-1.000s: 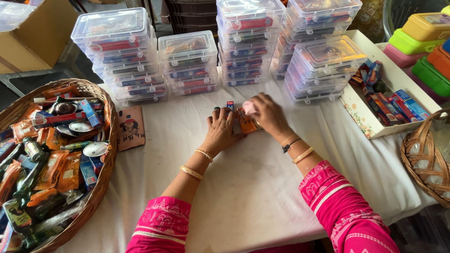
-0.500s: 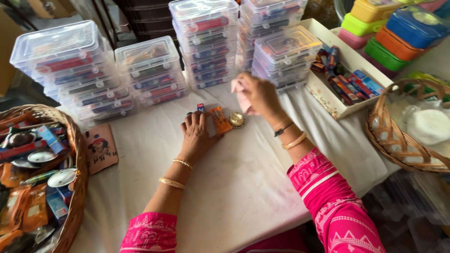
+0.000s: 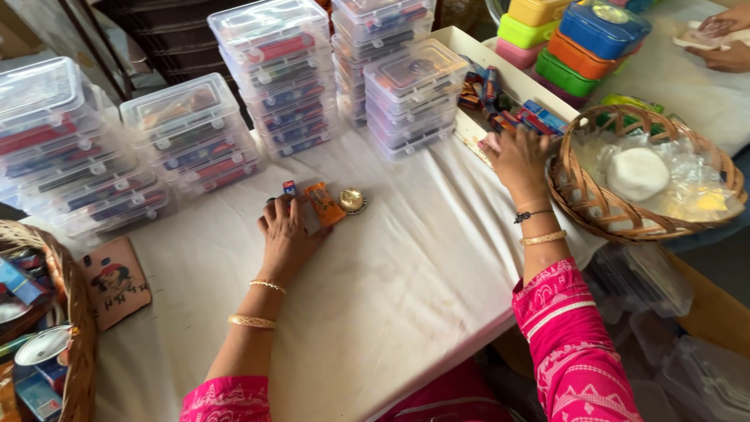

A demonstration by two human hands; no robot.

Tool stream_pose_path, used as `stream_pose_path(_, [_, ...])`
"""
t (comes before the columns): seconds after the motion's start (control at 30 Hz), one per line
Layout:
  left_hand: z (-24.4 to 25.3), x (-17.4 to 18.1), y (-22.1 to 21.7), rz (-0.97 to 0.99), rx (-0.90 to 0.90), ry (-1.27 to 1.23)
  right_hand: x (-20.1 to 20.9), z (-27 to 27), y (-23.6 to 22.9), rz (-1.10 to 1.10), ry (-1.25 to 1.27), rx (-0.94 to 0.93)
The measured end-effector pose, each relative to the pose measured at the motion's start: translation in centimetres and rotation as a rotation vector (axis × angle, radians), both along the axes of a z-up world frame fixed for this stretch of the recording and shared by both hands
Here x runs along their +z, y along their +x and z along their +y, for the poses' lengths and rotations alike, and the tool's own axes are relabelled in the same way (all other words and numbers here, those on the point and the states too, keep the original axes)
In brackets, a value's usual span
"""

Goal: The person wipes small packaged items with a pink cloth and places them into a clear plastic bag. The items include a toothpaste tube, a small orange packet, and a green tube. The person handles each item individually, wiping it before placing it into the bag.

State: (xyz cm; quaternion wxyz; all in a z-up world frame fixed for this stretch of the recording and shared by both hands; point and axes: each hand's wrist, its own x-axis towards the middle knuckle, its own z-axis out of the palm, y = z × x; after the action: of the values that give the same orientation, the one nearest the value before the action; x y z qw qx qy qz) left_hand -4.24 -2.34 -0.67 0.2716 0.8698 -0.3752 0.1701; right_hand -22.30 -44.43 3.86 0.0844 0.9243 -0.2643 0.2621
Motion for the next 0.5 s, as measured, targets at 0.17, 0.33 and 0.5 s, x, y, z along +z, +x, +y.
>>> stream_pose_path(0.17, [0.1, -0.4, 0.2, -0.016, -0.015, 0.007, 0.9, 1.1, -0.4, 0.066, 0.286, -0.089])
stream_pose_path(0.33, [0.2, 0.0, 0.0, 0.013, -0.015, 0.037, -0.6, -0.2, -0.7, -0.009, 0.210, -0.035])
stream_pose_path(0.5, [0.2, -0.6, 0.4, -0.027, -0.010, 0.055, 4.0, 4.9, -4.6, -0.305, 0.027, 0.219])
